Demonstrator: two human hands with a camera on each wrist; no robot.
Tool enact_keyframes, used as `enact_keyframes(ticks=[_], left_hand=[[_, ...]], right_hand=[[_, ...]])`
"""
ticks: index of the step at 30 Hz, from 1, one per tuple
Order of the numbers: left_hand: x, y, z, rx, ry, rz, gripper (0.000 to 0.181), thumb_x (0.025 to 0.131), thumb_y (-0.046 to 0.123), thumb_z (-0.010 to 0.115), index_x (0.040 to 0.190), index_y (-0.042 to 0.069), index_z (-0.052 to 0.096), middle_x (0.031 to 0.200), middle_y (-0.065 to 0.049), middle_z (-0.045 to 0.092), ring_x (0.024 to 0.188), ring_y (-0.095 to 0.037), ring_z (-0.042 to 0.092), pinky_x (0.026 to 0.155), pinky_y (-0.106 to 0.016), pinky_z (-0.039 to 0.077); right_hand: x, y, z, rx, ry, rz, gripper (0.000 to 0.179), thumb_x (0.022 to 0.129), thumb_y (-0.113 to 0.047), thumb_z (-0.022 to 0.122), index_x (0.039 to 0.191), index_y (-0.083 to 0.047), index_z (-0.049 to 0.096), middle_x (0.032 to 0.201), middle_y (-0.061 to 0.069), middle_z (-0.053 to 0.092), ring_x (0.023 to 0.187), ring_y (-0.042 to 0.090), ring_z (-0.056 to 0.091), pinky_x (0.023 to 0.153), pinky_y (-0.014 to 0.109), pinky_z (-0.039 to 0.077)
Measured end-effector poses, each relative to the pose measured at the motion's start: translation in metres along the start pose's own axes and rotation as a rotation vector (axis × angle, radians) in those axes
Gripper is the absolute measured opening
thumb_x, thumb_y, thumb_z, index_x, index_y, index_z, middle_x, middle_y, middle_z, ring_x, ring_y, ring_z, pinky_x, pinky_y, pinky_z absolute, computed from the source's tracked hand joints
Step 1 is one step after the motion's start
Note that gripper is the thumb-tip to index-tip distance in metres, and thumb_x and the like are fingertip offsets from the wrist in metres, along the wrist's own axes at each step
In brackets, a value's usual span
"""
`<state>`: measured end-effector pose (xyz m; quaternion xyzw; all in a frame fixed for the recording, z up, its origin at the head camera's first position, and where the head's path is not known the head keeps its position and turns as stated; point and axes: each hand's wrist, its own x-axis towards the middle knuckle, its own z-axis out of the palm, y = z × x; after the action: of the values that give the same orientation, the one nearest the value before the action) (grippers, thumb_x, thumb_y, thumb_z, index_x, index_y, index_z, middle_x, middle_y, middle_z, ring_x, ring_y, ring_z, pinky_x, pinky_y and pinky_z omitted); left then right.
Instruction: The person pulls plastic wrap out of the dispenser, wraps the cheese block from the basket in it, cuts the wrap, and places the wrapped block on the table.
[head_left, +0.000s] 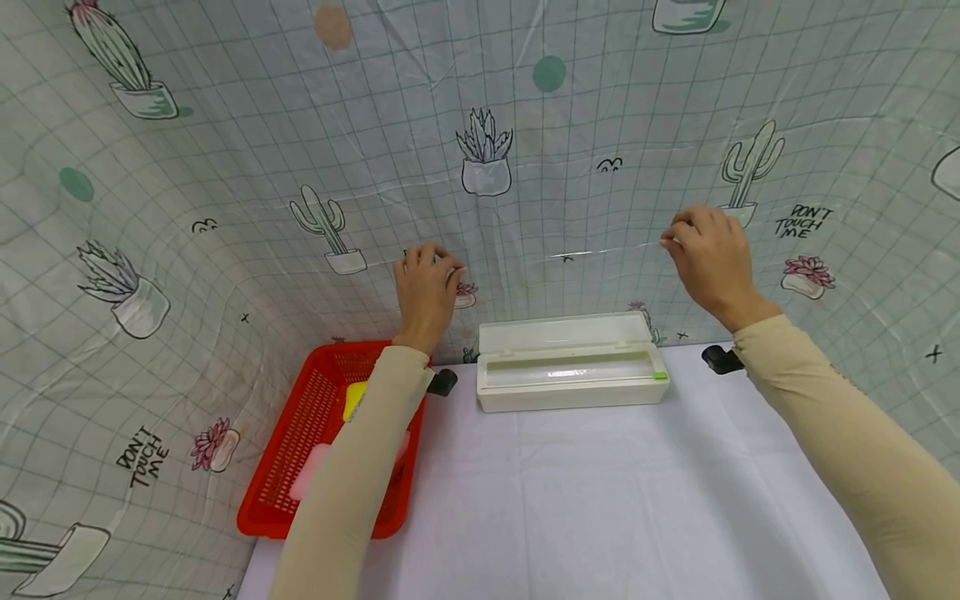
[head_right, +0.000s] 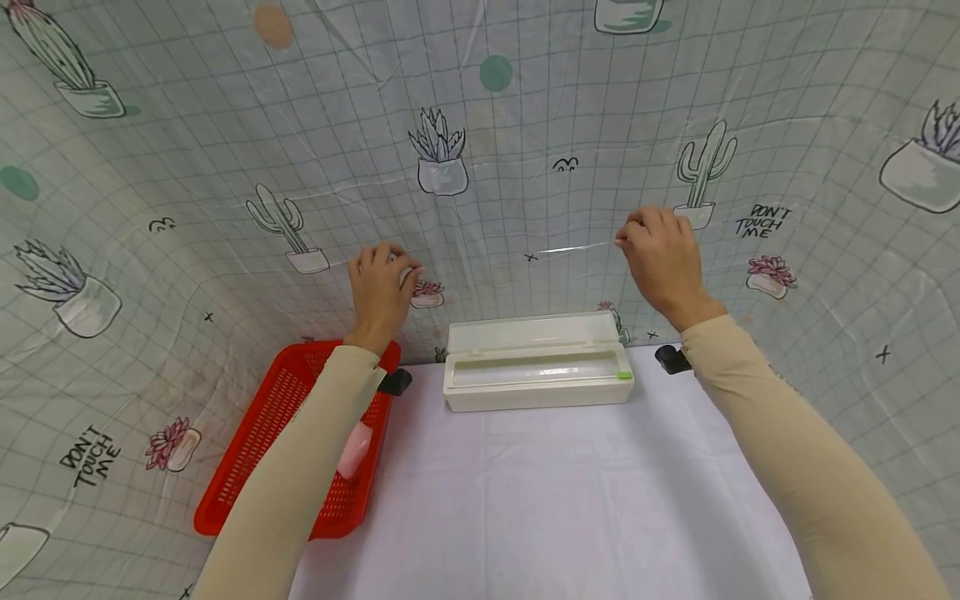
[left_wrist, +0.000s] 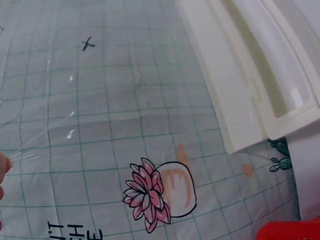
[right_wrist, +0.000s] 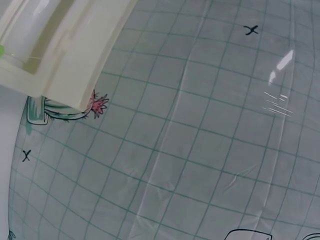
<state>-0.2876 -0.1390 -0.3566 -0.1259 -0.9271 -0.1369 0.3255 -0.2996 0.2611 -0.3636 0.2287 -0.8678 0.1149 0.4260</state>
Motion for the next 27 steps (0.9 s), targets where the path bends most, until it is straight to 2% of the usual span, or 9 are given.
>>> enact_keyframes(ticks=[17, 27], left_hand=[[0.012, 0.003, -0.012, 0.009, 0.055, 0.021, 0.019, 0.101, 0.025, 0.072, 0.103, 0.009, 0.082, 0.117, -0.01, 0.067, 0.11, -0.033, 0.055, 0.099, -0.049, 0.04], [0.02, 0.004, -0.019, 0.003, 0.046, 0.019, 0.023, 0.103, 0.028, 0.068, 0.105, 0.01, 0.081, 0.121, -0.01, 0.066, 0.114, -0.033, 0.054, 0.103, -0.05, 0.039]], right_hand=[[0.015, 0.003, -0.008, 0.0, 0.047, -0.027, 0.01, 0.097, 0.0, 0.073, 0.097, 0.009, 0.069, 0.108, 0.026, 0.062, 0.099, 0.05, 0.059, 0.085, 0.065, 0.048], [0.023, 0.005, -0.014, 0.002, 0.051, -0.021, 0.011, 0.098, -0.001, 0.072, 0.097, 0.01, 0.068, 0.109, 0.027, 0.063, 0.102, 0.05, 0.059, 0.09, 0.066, 0.047]])
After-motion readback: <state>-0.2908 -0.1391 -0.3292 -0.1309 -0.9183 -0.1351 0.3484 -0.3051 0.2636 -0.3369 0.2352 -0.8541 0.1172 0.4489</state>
